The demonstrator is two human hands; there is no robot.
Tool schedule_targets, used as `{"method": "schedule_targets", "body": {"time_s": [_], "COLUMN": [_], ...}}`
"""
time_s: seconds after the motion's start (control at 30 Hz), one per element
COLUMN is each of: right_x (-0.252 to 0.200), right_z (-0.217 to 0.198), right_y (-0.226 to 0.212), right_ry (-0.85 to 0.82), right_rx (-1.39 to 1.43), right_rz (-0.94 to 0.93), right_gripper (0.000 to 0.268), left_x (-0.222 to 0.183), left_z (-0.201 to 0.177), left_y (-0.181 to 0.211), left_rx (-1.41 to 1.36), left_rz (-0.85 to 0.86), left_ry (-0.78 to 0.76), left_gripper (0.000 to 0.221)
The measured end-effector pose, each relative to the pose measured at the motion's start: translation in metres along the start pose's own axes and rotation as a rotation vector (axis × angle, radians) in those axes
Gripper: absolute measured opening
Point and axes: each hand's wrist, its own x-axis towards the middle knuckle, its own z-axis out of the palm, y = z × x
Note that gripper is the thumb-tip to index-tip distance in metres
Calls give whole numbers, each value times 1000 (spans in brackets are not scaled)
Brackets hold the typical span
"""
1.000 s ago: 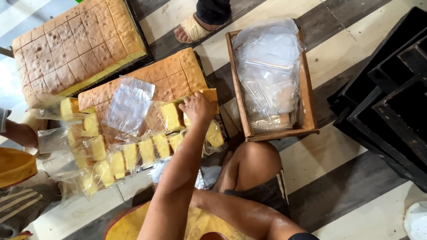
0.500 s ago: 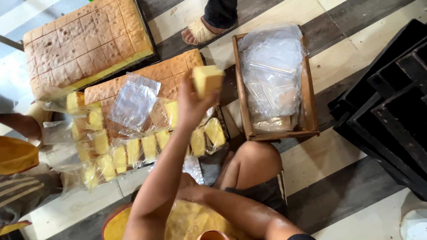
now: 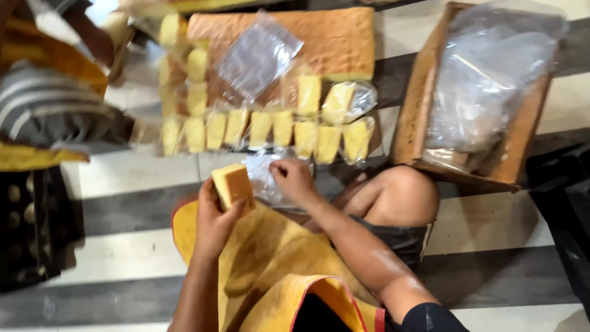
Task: The person packages slices of cake into individual plastic bags.
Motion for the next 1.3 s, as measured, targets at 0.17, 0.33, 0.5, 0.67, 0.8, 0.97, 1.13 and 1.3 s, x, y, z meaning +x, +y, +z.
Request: {"method": "schedule_targets", "body": {"time_s": [0.17,0.33,0.5,0.67,0.8,0.97,1.13,1.3], "right_x": [-3,-12,-22,-29,-40,-48,-45,-53], "right_z": [-10,-18,-26,-38,-34,-33,-41,-36], "right_y": [-20,-21,-30,-75,-80,-78,-72,-74], "right_ry": [54,-49,-93,-142,-91,-96,3,-108], "right_rx": [-4,-10,-21,-419,-412,-299,-345,-299], "right_rz": [15,105,-61,-624,-675,-829,-604,-620], "right_gripper": [17,18,16,12,18,16,19,18], "left_x": [-22,-6,6,13,17,26,15,13], "left_z": [5,9,17,19,25,36,32,37], "left_y": [-1,-46,-48,-65,-87,-145,-104,-99], "left_rx": [648,911,903,720,288,-376,-914,-975], "left_rz": [226,411,303,404,-3,-8,-232,-139], "left_ry": [-67,-150,-266,-62,-24,-82,87,114], "left_gripper": [78,83,94,92,78,62,43,34]}}
